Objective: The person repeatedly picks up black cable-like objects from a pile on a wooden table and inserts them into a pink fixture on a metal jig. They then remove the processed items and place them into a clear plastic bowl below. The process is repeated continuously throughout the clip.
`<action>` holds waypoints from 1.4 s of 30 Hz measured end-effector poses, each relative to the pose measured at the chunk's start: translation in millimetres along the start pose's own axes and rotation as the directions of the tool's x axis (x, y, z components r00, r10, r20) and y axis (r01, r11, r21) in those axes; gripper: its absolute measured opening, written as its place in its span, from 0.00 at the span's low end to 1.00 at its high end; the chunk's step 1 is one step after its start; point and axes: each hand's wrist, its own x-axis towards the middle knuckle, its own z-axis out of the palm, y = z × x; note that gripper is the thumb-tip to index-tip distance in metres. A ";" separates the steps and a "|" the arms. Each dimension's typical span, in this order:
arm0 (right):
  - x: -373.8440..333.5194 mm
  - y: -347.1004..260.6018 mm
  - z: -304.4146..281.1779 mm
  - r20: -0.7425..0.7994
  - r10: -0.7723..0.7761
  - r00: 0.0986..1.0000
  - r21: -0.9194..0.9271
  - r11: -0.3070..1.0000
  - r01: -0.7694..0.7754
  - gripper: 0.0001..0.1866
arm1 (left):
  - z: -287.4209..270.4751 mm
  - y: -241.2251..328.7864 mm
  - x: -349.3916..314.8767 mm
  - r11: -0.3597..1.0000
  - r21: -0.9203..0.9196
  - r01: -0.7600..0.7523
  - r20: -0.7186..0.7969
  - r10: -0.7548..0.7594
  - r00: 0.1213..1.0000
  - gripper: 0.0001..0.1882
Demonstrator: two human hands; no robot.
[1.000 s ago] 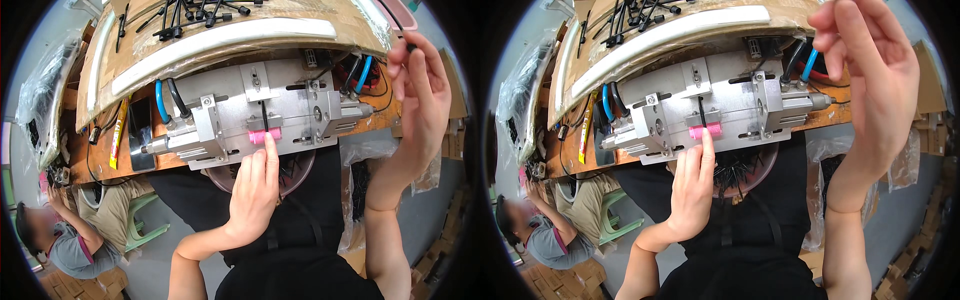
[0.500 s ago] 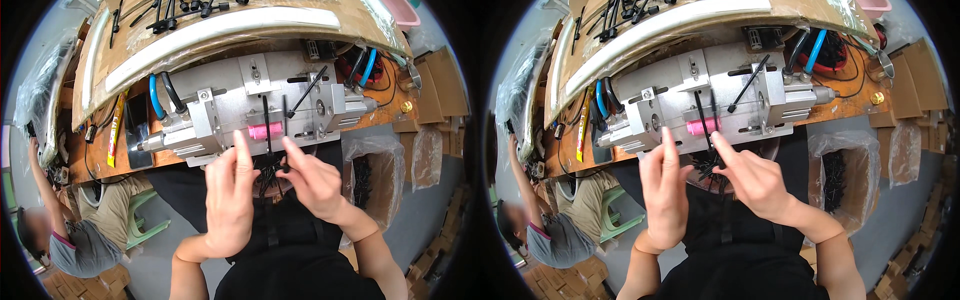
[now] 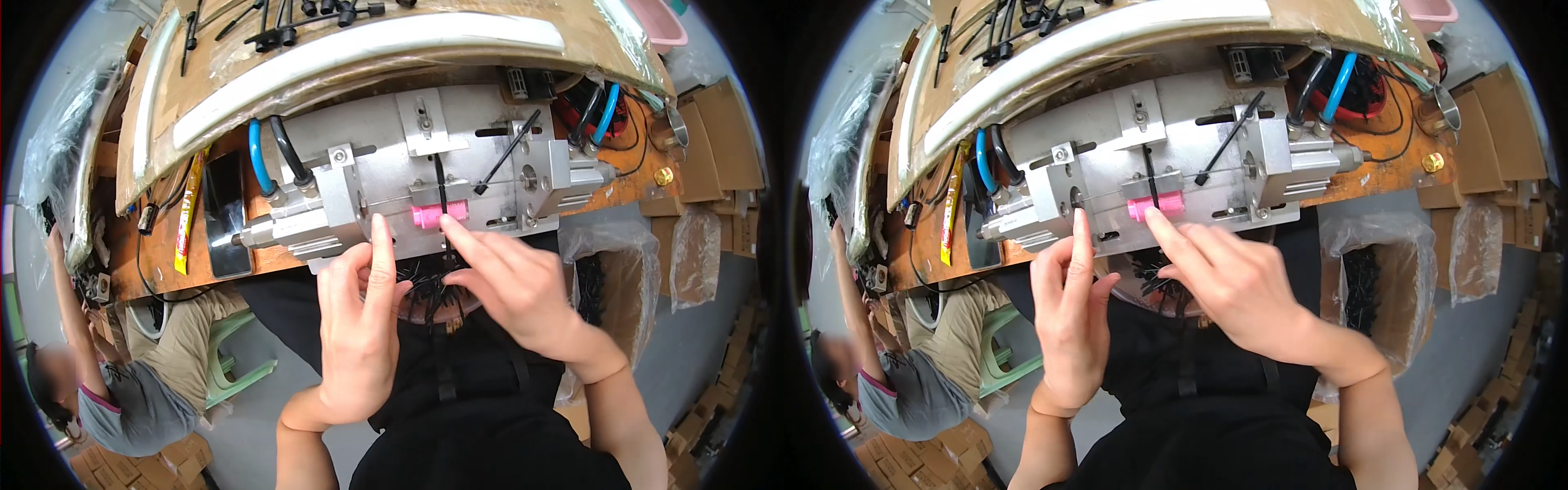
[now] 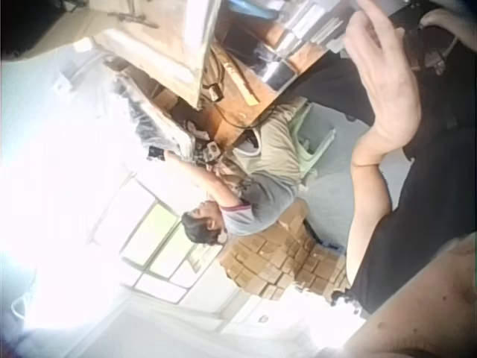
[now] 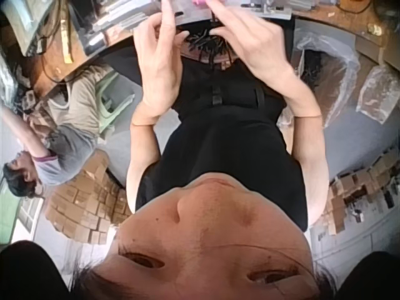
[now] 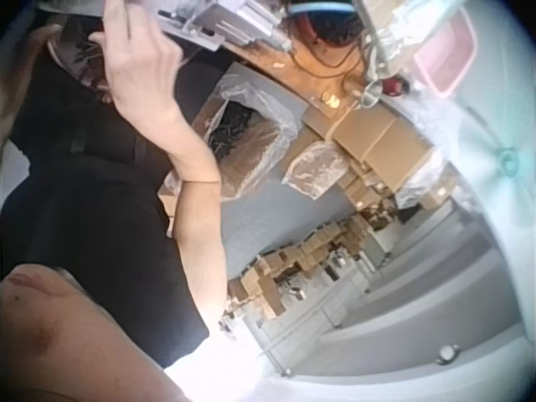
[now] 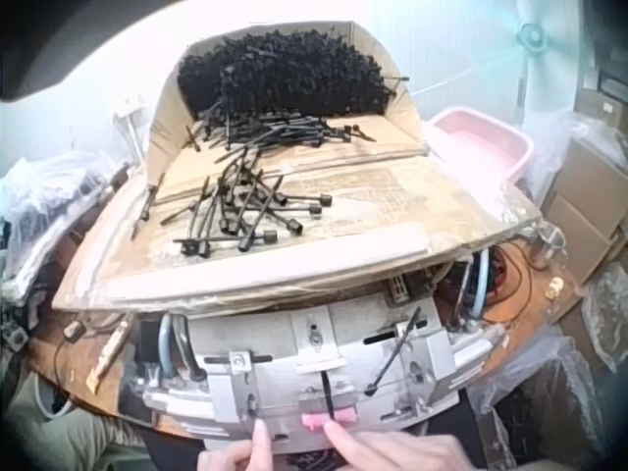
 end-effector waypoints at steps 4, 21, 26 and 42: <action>48.9 17.3 -44.6 0.070 -0.240 0.968 -0.486 0.840 0.243 0.17 | -27.3 -14.3 36.8 0.997 0.032 -0.073 -0.123 0.076 0.989 0.30; 106.0 59.1 -54.5 0.537 -0.398 0.744 -0.423 0.637 0.645 0.05 | -63.0 -40.5 186.2 0.966 -0.066 -0.252 0.028 0.254 0.967 0.11; 90.1 66.6 -93.2 0.208 -0.349 0.914 0.110 0.937 0.333 0.24 | -36.0 -9.6 98.9 0.965 0.056 -0.258 -0.321 0.262 0.910 0.10; 9.2 41.1 -78.5 -0.232 0.175 0.957 0.704 0.709 0.042 0.18 | 51.0 21.2 6.9 0.952 0.285 -0.115 0.133 0.079 0.988 0.38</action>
